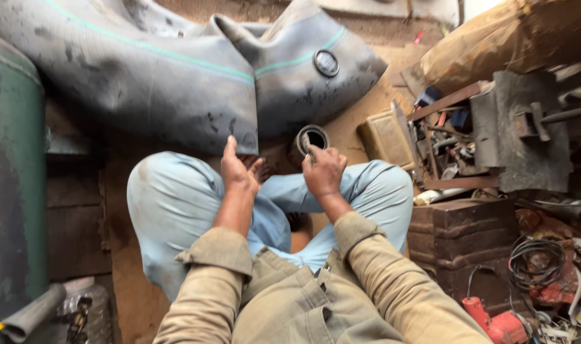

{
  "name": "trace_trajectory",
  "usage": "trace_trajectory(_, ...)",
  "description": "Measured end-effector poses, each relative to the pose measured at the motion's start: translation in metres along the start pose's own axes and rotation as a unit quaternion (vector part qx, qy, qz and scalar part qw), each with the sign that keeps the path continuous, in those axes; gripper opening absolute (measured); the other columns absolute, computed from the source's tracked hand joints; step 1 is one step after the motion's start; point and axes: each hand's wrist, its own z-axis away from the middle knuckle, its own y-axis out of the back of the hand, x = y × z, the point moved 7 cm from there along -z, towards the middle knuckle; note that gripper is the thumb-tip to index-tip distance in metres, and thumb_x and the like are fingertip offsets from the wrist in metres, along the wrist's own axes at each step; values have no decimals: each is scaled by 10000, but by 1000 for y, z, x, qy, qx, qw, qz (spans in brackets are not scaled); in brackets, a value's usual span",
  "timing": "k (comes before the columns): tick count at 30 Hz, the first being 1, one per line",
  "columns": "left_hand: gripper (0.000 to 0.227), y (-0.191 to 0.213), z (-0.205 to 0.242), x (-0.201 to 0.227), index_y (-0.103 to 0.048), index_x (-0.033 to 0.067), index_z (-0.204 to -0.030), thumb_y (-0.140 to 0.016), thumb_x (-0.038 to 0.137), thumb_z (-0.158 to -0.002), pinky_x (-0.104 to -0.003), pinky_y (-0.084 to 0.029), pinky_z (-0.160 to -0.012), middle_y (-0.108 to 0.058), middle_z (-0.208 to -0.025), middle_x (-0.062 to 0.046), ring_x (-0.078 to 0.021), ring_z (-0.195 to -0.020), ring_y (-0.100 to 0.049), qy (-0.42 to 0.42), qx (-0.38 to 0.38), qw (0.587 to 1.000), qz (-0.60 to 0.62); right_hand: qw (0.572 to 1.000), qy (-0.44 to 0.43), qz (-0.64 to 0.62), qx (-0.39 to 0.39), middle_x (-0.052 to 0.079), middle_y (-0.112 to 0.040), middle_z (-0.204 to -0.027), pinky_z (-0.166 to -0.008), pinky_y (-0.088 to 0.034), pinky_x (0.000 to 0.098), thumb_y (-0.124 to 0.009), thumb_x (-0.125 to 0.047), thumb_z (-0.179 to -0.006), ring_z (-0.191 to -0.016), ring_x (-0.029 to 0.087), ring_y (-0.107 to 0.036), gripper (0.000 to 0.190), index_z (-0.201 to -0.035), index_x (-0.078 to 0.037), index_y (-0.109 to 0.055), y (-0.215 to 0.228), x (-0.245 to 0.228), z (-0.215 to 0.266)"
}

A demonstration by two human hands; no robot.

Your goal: The person sits on the floor and uses a red power drill to grind a hole into a large black rubber tire. After drilling, they apply a dark liquid sealant to the hole using a brush and then place a small metal ring over the treated area.

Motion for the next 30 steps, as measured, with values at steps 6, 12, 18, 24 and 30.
trace_trajectory(6,710,0,2,4,-539,50,-1368,-636,560,-883,-333,-545,-698,-593,-1199,-125,-232,-995,-591,-28,-21,999,-14,1000,16,3,2,-14,-735,-984,-957,-349,411,-733,-188,-845,-1043,212,-603,256,-1095,-153,-767,6,-9,-2)
trace_trajectory(12,696,2,-3,2,-529,71,-1374,-632,545,-875,-357,-550,-708,-592,-1207,-112,-237,-1026,-580,-37,-18,999,-12,1000,11,-24,-2,-10,-734,-990,-978,-344,406,-733,-187,-851,-1061,196,-603,258,-1105,-172,-776,7,0,2)
trace_trajectory(18,717,3,-2,2,-523,65,-1376,-640,555,-866,-368,-547,-717,-582,-1224,-120,-244,-1045,-577,-29,-5,999,-18,998,-42,-35,-11,17,-712,-976,-998,-341,401,-734,-222,-863,-1055,203,-594,268,-1128,-214,-780,11,27,1)
trace_trajectory(24,746,5,-4,0,-485,44,-1400,-648,550,-876,-385,-565,-758,-521,-1239,-167,-263,-1084,-541,-21,4,1000,-13,993,-107,-20,-54,40,-683,-968,-1024,-362,381,-726,-279,-880,-1054,214,-576,229,-1093,-238,-799,12,65,-3)
trace_trajectory(30,774,4,-2,0,-467,28,-1413,-630,572,-888,-389,-561,-805,-518,-1258,-175,-271,-1116,-547,-27,-6,999,-28,988,-109,-22,-105,40,-692,-976,-1018,-356,376,-701,-294,-897,-1068,214,-567,247,-1118,-245,-799,9,75,-8)
